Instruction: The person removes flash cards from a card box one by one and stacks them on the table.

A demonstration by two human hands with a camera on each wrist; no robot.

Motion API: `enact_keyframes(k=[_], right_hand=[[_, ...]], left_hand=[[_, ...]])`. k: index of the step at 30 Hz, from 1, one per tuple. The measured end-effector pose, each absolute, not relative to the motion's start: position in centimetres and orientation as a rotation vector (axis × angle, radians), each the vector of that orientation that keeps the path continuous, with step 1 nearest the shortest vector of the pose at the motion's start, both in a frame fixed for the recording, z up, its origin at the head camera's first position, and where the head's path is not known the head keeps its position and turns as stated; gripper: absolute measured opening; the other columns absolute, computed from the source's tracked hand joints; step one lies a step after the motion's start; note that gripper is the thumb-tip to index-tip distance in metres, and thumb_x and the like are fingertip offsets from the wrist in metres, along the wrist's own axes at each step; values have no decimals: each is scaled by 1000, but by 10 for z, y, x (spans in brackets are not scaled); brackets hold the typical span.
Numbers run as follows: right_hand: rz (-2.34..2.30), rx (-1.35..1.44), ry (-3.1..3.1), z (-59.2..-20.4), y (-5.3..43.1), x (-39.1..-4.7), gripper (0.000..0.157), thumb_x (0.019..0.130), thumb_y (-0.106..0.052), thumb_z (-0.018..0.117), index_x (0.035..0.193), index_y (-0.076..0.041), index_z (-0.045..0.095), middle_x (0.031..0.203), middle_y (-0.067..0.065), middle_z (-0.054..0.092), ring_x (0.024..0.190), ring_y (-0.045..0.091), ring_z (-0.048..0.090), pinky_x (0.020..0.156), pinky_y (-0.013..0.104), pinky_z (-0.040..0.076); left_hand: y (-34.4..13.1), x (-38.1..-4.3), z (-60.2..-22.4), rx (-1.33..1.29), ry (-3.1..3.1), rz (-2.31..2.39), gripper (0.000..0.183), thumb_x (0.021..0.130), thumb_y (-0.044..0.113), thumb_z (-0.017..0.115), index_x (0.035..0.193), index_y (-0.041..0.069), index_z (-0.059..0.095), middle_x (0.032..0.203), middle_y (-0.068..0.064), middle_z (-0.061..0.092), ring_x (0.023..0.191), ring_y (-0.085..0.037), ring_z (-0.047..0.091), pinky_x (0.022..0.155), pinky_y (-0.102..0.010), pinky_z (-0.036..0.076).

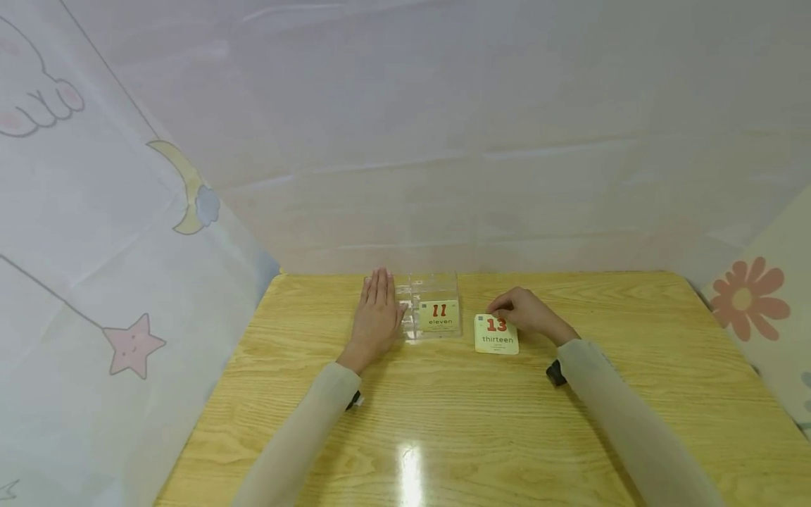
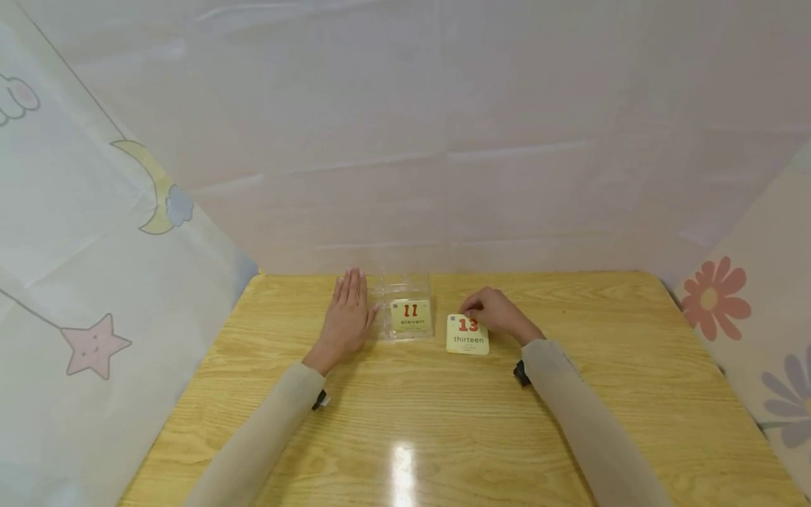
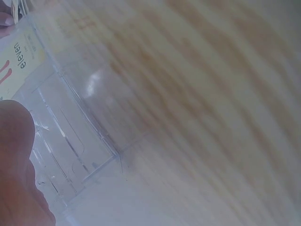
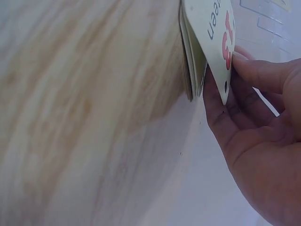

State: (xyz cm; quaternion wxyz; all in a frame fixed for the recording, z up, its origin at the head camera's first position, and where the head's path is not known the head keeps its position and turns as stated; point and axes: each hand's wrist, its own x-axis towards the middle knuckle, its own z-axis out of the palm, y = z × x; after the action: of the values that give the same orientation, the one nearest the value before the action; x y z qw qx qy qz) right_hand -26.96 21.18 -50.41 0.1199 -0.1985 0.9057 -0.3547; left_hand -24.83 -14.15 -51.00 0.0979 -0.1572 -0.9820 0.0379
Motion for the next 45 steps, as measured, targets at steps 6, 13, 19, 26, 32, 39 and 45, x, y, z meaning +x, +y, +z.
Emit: enact_keyframes(k=[6, 13, 19, 26, 32, 39, 45], right_hand=[[-1076, -556, 2646, -505, 211, -269, 23, 105, -7, 60, 118, -6, 79, 125, 20, 75, 98, 22, 74, 83, 40, 63], [-1089, -531, 2658, -504, 209, -265, 21, 104, -9, 63, 117, -7, 80, 124, 18, 77, 101, 25, 75, 86, 43, 64], [-1110, -522, 2638, -502, 208, -262, 23, 104, -8, 64, 121, -2, 78, 125, 21, 76, 103, 28, 76, 85, 42, 65], [-1157, -549, 2620, -503, 207, -261, 26, 104, -10, 65, 125, 1, 75, 126, 22, 75, 104, 31, 76, 84, 41, 65], [-1136, -560, 2646, -502, 205, -262, 26, 104, -12, 65, 126, 0, 75, 126, 21, 75, 107, 32, 75, 88, 45, 64], [-1087, -572, 2706, -496, 200, -262, 27, 104, -15, 66, 126, -1, 75, 125, 18, 77, 111, 33, 74, 96, 52, 61], [-1085, -588, 2720, -490, 198, -261, 29, 105, -15, 64, 129, -1, 73, 129, 18, 75, 114, 34, 72, 96, 50, 62]], left_hand=[[-141, -248, -509, -464, -2905, 119, 73, 115, 43, 29, 166, -6, 10, 176, -23, -5, 166, -36, 0, 137, -49, 5], [-141, -248, -509, -460, -2908, 123, 73, 115, 45, 26, 166, -6, 12, 176, -23, -5, 166, -37, 0, 137, -48, 4], [-140, -248, -509, -460, -2932, 100, 73, 115, 43, 30, 166, -6, 11, 176, -22, -5, 167, -36, 0, 137, -48, 3], [-141, -248, -510, -459, -2947, 119, 75, 115, 44, 29, 166, -5, 4, 175, -22, -9, 166, -36, -4, 137, -47, 0], [-140, -249, -510, -455, -2949, 121, 75, 115, 44, 28, 166, -5, 3, 175, -22, -9, 166, -35, -6, 136, -47, -1], [-141, -248, -508, -463, -2920, 133, 73, 115, 45, 27, 166, -5, 10, 176, -23, -4, 166, -36, 0, 137, -48, 4], [-143, -249, -509, -466, -2916, 145, 74, 115, 44, 28, 166, -6, 11, 176, -23, -5, 166, -38, 4, 137, -48, 4]])
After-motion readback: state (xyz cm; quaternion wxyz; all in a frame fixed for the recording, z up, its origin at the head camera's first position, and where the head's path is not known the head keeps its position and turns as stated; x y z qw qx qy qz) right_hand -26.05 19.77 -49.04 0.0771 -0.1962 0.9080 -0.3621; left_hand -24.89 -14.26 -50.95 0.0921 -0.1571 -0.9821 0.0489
